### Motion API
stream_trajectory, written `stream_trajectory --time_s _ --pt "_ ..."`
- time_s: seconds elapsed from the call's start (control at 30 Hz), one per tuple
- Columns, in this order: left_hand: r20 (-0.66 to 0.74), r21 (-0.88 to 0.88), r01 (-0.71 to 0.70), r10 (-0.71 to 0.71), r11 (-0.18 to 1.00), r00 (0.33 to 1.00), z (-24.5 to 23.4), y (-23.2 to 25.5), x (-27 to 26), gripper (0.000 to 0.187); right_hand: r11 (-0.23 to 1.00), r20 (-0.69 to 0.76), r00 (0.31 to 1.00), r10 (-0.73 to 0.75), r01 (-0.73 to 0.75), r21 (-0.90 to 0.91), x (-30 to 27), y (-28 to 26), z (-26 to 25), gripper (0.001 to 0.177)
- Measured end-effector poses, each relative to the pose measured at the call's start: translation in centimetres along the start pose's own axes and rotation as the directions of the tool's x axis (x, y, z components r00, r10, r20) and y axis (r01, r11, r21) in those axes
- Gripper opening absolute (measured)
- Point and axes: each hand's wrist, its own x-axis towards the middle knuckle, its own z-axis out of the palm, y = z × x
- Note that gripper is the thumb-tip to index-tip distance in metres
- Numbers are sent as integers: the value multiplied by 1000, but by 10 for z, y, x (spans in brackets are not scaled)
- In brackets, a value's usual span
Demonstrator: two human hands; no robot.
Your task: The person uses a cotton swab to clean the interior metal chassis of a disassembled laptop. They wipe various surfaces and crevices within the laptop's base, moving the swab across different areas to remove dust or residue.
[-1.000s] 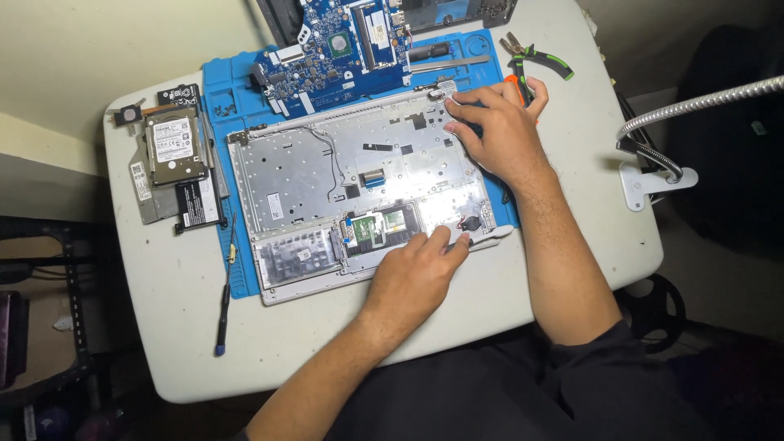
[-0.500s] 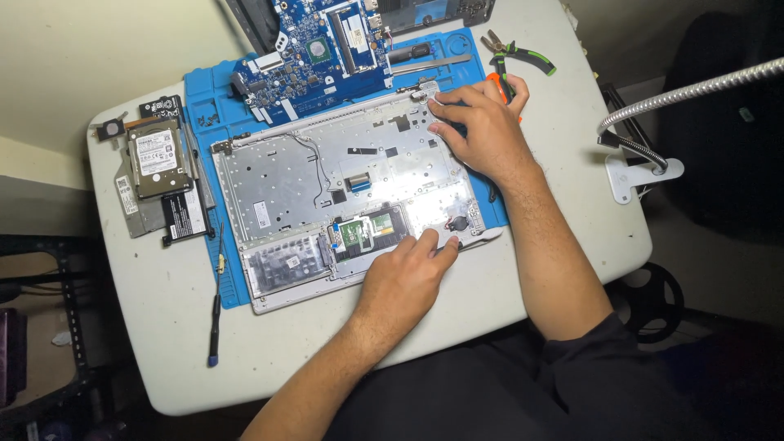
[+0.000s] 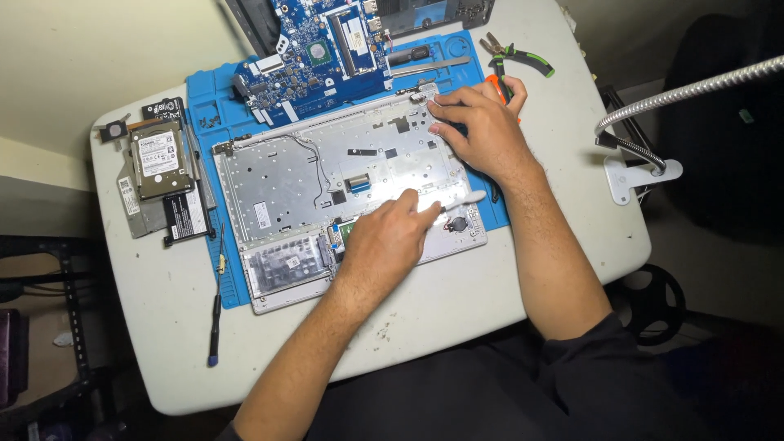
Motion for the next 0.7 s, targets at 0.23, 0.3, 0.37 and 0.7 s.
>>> stream_trajectory --time_s 0.23,0.3,0.37,0.7 --pt "-18 -29 -2 1 1000 1000 -5 -18 8 42 1000 9 1000 6 -6 15 1 1 1 26" --pt "-67 -14 9 -10 1000 998 -3 -28 14 52 1000 6 1000 -3 3 14 -1 3 2 25" --pt "-134 -51 54 -61 997 989 -5 -38 19 31 1000 43 999 17 -17 -1 -1 5 3 25" --pt "-168 -146 132 -156 980 973 -49 -45 8 22 984 83 985 150 -157 79 6 -13 -10 14"
